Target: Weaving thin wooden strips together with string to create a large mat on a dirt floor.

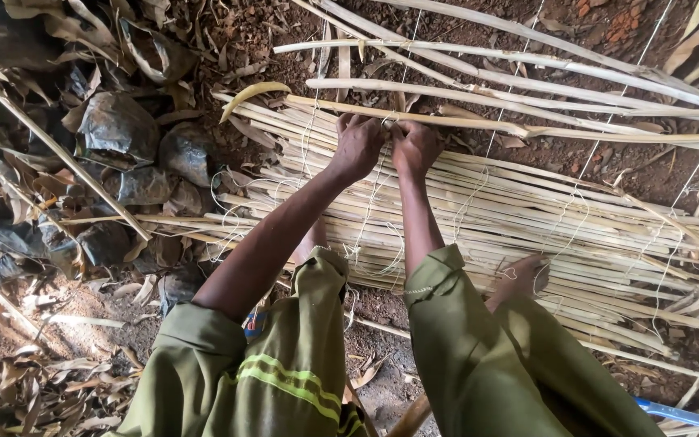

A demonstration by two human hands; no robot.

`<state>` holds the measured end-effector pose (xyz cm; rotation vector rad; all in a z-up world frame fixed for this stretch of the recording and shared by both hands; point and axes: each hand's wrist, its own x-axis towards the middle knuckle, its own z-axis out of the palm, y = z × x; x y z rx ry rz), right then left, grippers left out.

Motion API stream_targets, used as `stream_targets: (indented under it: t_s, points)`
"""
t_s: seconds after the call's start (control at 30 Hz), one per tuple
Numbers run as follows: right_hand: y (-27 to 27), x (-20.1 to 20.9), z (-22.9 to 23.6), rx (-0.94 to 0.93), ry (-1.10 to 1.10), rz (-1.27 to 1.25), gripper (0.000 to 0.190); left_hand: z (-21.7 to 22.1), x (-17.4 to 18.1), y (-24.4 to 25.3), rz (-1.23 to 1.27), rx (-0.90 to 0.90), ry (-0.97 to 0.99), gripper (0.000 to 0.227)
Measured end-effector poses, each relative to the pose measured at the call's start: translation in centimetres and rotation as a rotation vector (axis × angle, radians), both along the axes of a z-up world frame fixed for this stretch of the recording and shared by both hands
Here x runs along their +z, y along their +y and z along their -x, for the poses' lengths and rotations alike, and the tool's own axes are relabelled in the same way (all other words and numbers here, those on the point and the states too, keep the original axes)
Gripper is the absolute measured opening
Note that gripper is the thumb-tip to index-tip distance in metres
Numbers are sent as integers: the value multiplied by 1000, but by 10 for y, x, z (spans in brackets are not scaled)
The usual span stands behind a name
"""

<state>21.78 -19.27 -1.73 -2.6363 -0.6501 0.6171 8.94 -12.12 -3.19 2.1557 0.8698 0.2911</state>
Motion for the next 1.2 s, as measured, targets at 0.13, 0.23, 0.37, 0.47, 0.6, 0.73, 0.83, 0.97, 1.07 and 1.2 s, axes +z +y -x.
stream_targets:
  t_s: [0.13,0.23,0.37,0.47,0.6,0.73,0.83,0.97,1.07,1.2]
  points:
    - [3,24,6,-51,-64,-33,14,-1,-3,1,-21,-13,-4,32]
    - [1,8,7,-35,-115,-56,15,0,6,3,-41,-6,-18,33]
    - [2,13,11,-6,-174,-81,17,2,1,2,-106,-14,-27,31]
    - [-5,10,11,66,-301,-143,18,5,-14,3,-97,-31,-49,27]
    - [-4,-6,14,121,-392,-167,18,8,-5,5,-120,-41,-68,23]
    - [-10,23,15,226,-468,-152,16,7,-12,6,-104,-53,-68,25]
    - [-17,0,4,281,-466,-101,15,7,-10,5,-94,-37,-70,22]
    - [-7,48,0,273,-404,-105,11,8,-17,3,-52,-23,-84,17]
    - [-5,58,-2,176,-410,-186,11,6,-13,4,-61,-21,-76,17]
    - [-15,122,-8,-213,428,-329,18,6,-2,3,-23,-2,-34,14]
